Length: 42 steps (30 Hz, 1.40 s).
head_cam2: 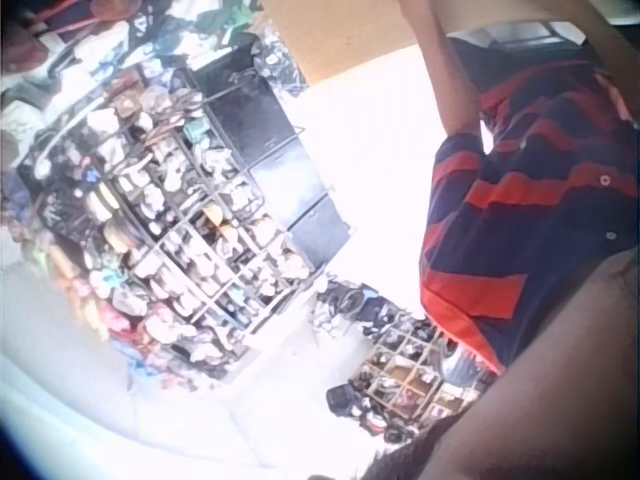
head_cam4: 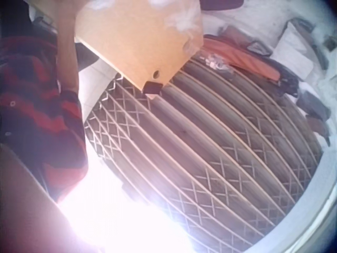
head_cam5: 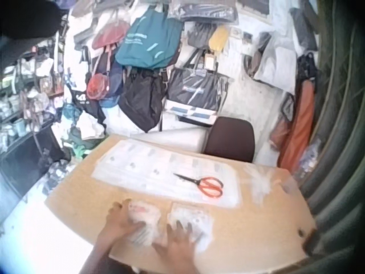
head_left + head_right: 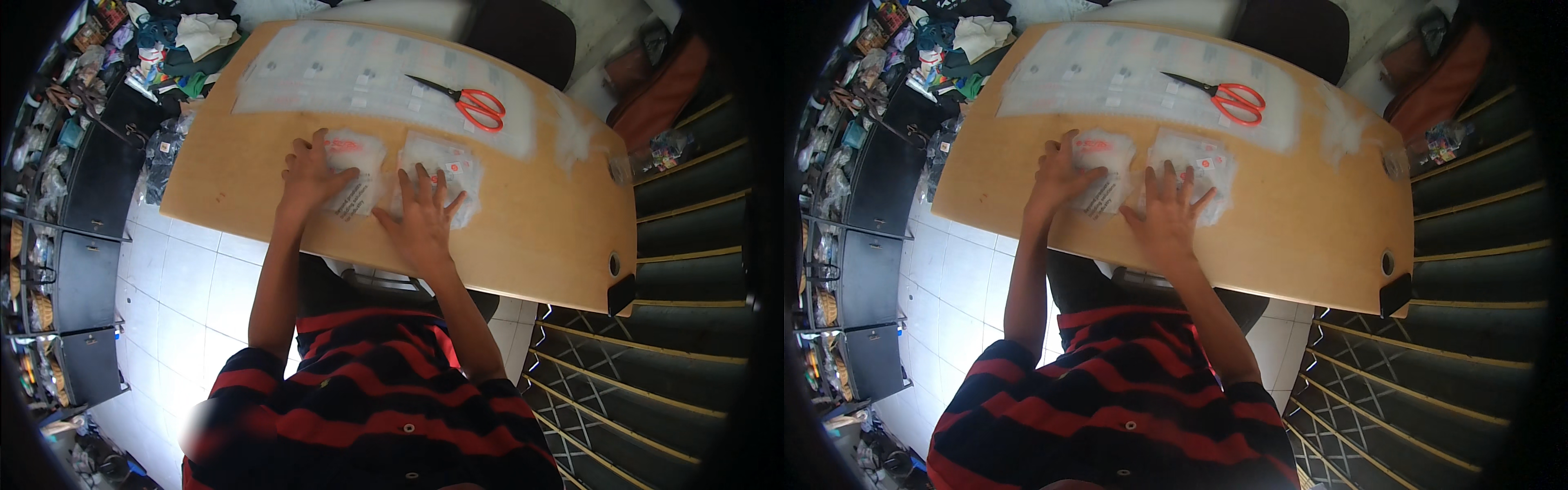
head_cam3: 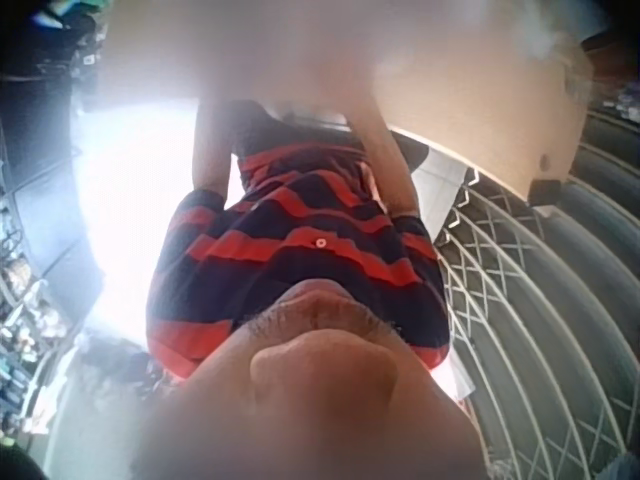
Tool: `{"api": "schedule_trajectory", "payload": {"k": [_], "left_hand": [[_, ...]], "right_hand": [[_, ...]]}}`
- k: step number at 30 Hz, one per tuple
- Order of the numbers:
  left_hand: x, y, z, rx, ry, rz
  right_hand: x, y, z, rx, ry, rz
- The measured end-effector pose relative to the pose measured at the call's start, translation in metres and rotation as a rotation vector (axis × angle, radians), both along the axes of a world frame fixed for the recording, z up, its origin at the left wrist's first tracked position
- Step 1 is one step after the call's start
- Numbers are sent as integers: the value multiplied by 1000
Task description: The person organizes and stacks small white paper sheets on a wooden table, then uses red-handled scissors to cut a larger sheet of paper. The person handles the paper by hand and uses scissors for cutting.
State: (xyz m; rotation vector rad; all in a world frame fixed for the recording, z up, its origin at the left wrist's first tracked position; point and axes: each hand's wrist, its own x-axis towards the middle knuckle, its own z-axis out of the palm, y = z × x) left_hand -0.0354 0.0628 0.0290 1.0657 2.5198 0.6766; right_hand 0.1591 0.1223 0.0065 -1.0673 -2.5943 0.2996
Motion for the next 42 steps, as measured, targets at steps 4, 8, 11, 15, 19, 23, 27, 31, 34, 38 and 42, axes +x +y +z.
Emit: {"api": "schedule_trajectory", "payload": {"k": [4,8,11,15,19,23,27,31,34,38,42], "left_hand": [[-11,0,2,-17,193,-193],[-32,11,5,-3,333,-572],[-47,34,12,-139,201,-720],[-35,46,37,-374,155,-746],[-33,44,28,-407,204,-699],[-35,45,31,-431,231,-724],[-40,38,22,-312,219,-702],[-39,28,21,-165,108,-677],[-32,28,31,-181,110,-669],[-29,29,44,-241,35,-656],[-34,21,49,-69,-91,-694]], "right_hand": [[7,14,-3,-35,13,-13],[5,14,-2,-4,12,-35],[5,12,-1,17,10,-58],[7,8,1,45,6,-108],[7,-5,2,22,202,-37],[2,-24,8,-139,478,98],[-4,-27,9,-243,576,117],[-5,-22,5,-215,623,109],[-2,-19,5,-240,623,94],[1,-13,4,-231,650,90],[-3,-7,4,-385,718,135]]}}
